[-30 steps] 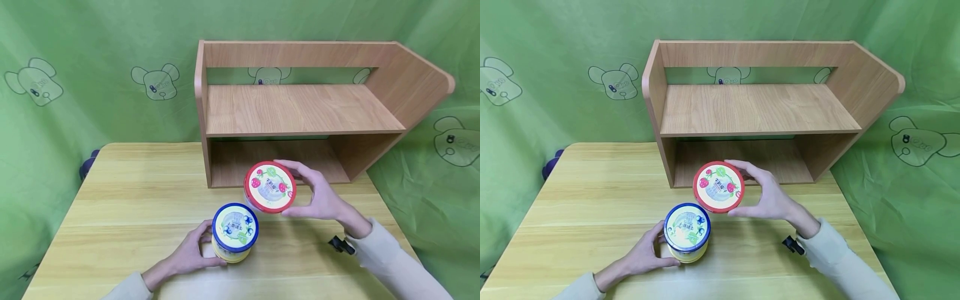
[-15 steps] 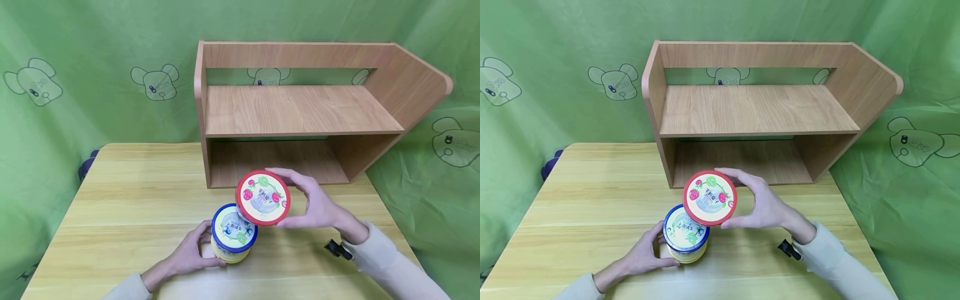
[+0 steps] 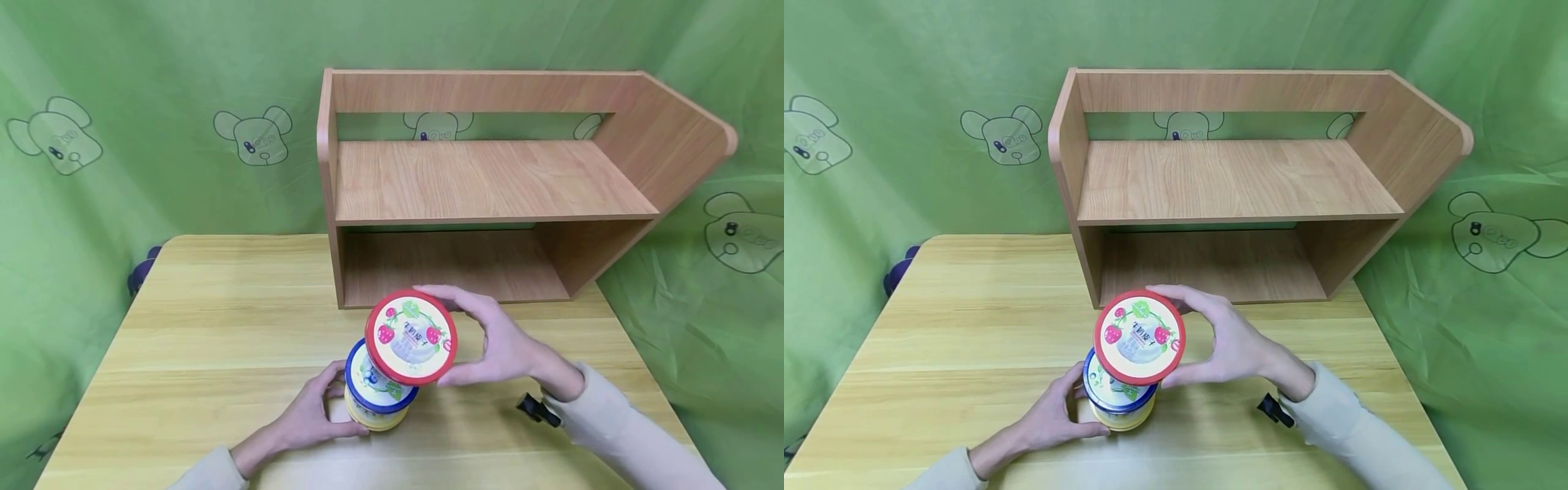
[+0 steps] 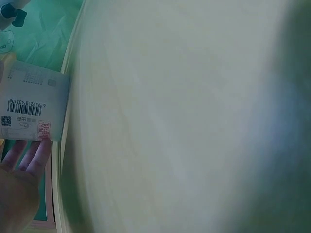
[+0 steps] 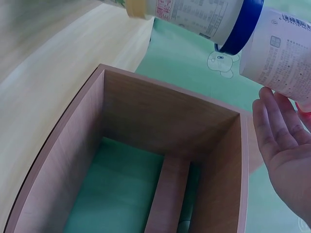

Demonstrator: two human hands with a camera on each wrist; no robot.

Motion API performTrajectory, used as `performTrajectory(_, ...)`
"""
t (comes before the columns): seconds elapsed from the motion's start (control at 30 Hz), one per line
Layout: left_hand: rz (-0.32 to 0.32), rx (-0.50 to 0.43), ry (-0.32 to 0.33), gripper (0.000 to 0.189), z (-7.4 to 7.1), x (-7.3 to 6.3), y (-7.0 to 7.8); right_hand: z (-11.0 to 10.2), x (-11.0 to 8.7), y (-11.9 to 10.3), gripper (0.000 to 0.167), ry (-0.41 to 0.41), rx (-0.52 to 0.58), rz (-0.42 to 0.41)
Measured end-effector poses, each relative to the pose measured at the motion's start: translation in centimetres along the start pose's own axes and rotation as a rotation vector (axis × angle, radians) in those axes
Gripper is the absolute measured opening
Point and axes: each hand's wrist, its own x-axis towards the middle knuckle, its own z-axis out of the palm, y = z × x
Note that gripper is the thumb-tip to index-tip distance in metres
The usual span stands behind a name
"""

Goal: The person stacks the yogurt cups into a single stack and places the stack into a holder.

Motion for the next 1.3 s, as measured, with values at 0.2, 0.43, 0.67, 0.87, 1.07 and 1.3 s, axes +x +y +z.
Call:
performTrajectory(0.2, -0.005, -0.005, -0.002, 0.089, 0.0, 0.0, 0.0, 0.4, 0.2, -0.1, 0.102, -0.018, -0.004, 0.002)
performTrajectory(0.43, 0.002, 0.009, 0.002, 0.088, 0.0, 0.0, -0.1, 0.6, 0.6, -0.1, 0.102, -0.035, 0.003, -0.001)
performTrajectory(0.67, -0.009, 0.001, 0.004, 0.090, 0.0, 0.0, -0.1, 0.9, 0.9, -0.1, 0.103, -0.049, -0.008, 0.004)
performTrajectory(0.87, -0.007, -0.004, 0.007, 0.092, 0.1, 0.0, 0.0, 1.0, 1.2, 0.0, 0.101, -0.050, -0.009, -0.023)
performTrajectory(1.07, -0.018, -0.004, 0.006, 0.092, 0.1, 0.0, 0.0, 1.1, 1.4, 0.0, 0.100, -0.066, -0.007, -0.033)
performTrajectory(1.3, -0.024, -0.010, 0.005, 0.093, 0.1, 0.0, 0.1, 1.2, 1.7, 0.2, 0.099, -0.085, -0.002, -0.051)
